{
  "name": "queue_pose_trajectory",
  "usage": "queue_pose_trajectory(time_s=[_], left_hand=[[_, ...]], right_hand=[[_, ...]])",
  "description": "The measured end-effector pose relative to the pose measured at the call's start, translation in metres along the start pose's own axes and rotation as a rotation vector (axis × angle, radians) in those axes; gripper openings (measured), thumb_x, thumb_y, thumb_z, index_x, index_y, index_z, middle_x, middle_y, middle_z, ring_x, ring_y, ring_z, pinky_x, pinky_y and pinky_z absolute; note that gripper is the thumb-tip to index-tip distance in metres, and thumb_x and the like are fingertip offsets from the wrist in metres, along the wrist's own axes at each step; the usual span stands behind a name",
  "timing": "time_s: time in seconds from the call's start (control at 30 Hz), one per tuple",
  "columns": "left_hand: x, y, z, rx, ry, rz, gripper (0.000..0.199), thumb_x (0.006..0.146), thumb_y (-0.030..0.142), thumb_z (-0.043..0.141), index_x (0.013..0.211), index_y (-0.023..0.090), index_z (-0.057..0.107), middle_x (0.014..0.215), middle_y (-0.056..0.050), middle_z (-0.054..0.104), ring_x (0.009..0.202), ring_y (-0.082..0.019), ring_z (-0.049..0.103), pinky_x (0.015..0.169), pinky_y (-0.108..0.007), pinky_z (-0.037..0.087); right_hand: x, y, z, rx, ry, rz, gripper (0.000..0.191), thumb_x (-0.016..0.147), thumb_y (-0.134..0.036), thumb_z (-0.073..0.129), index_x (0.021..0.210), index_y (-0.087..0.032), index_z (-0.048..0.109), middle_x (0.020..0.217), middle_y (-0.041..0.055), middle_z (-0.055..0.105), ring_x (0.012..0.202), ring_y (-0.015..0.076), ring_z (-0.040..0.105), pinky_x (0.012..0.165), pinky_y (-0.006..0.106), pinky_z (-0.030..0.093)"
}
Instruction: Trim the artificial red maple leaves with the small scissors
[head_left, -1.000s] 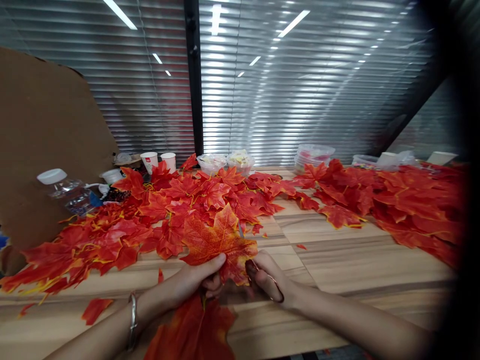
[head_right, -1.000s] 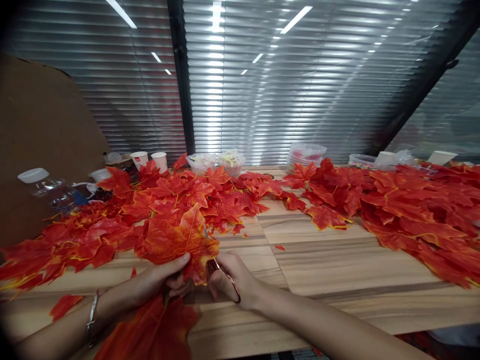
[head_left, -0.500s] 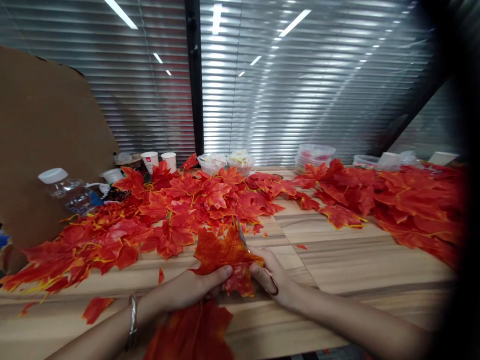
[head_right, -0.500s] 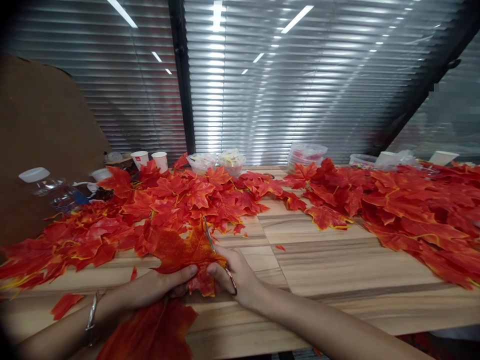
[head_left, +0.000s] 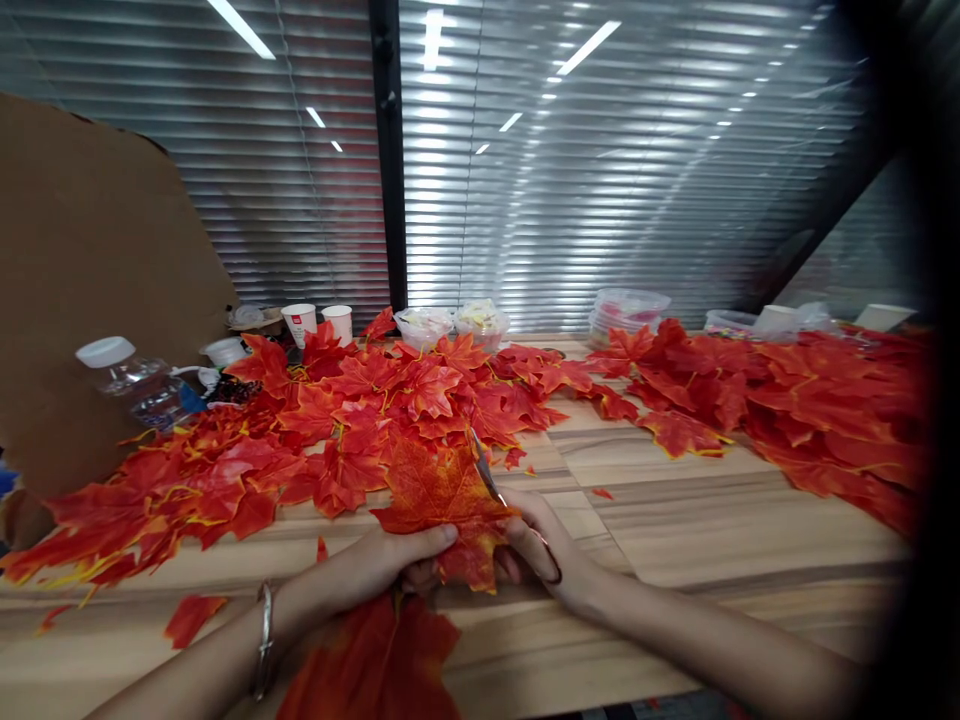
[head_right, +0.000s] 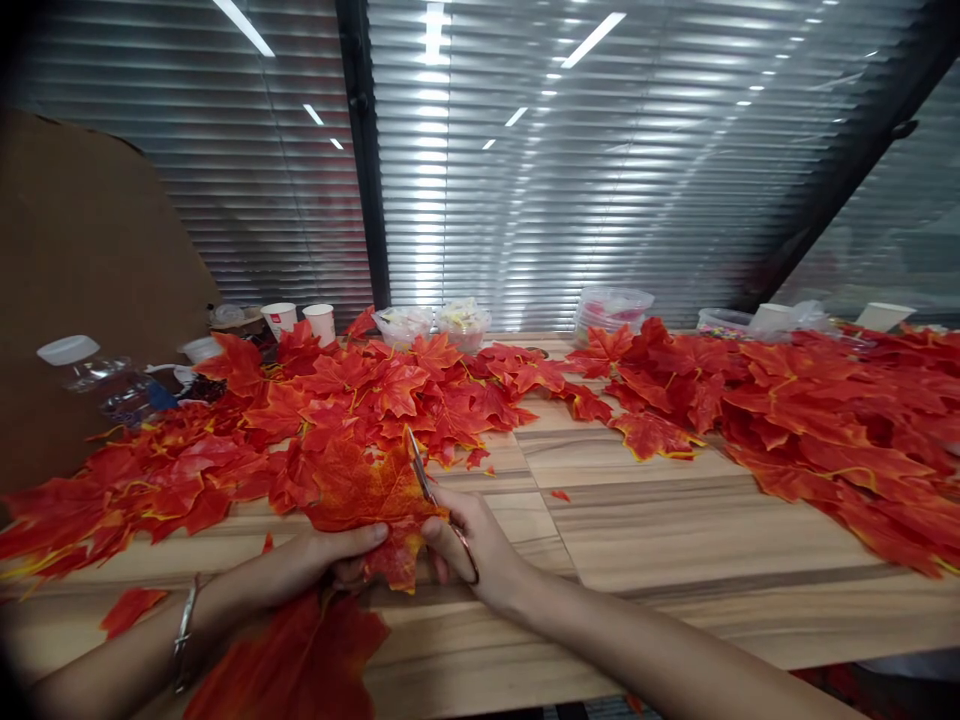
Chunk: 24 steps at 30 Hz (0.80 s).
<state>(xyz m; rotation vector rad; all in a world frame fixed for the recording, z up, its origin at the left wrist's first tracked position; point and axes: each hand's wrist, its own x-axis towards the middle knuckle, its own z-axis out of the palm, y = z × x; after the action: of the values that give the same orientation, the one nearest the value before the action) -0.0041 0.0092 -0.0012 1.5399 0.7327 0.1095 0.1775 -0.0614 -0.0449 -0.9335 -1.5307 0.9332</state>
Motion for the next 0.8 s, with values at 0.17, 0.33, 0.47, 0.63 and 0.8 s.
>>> queue_pose_trajectory(time_s=[0.17, 0.33, 0.47, 0.63, 0.8], left_hand=[[0.005, -0.007, -0.009, -0.072, 0.029, -0.037, 0.042, 0.072, 0.049, 0.052, 0.049, 0.017, 0.038, 0.046, 0.005, 0.033, 0.045, -0.009, 0.023, 0.049, -0.026, 0.017], [0.016, -0.019, -0.024, -0.284, -0.05, 0.055, 0.044, 0.074, 0.043, 0.051, 0.043, 0.019, 0.031, 0.036, 0.006, 0.025, 0.037, -0.008, 0.025, 0.045, -0.026, 0.019], [0.016, -0.017, -0.03, -0.409, -0.124, 0.115, 0.047, 0.074, 0.036, 0.049, 0.039, 0.019, 0.024, 0.033, 0.006, 0.021, 0.033, -0.007, 0.023, 0.042, -0.025, 0.017], [0.016, -0.013, -0.033, -0.464, -0.079, 0.108, 0.048, 0.069, 0.038, 0.05, 0.035, 0.02, 0.021, 0.03, 0.006, 0.017, 0.03, -0.006, 0.023, 0.042, -0.025, 0.022], [0.017, -0.014, -0.038, -0.399, 0.025, 0.065, 0.041, 0.064, 0.038, 0.05, 0.036, 0.019, 0.026, 0.03, 0.006, 0.023, 0.029, -0.006, 0.023, 0.04, -0.024, 0.023]], right_hand=[[0.002, -0.006, 0.001, 0.009, 0.035, 0.036, 0.052, 0.075, -0.063, 0.047, 0.074, -0.012, 0.052, 0.05, -0.0045, 0.039, 0.037, 0.0045, 0.034, 0.035, 0.016, 0.024], [0.002, -0.005, 0.0, -0.017, 0.139, 0.051, 0.047, 0.076, -0.06, 0.049, 0.064, -0.015, 0.045, 0.043, -0.0062, 0.035, 0.035, 0.0046, 0.032, 0.034, 0.016, 0.021], [0.003, -0.004, -0.001, -0.036, 0.184, 0.075, 0.046, 0.077, -0.058, 0.049, 0.062, -0.015, 0.043, 0.042, -0.0065, 0.035, 0.035, 0.0041, 0.029, 0.035, 0.016, 0.02], [0.006, -0.002, 0.0, 0.03, 0.185, 0.082, 0.048, 0.076, -0.061, 0.047, 0.062, -0.016, 0.041, 0.043, -0.0078, 0.032, 0.034, 0.0032, 0.025, 0.035, 0.017, 0.016], [0.008, 0.004, -0.005, 0.073, 0.069, 0.061, 0.056, 0.075, -0.07, 0.037, 0.062, -0.016, 0.042, 0.04, -0.0063, 0.036, 0.033, 0.0053, 0.03, 0.036, 0.018, 0.022]])
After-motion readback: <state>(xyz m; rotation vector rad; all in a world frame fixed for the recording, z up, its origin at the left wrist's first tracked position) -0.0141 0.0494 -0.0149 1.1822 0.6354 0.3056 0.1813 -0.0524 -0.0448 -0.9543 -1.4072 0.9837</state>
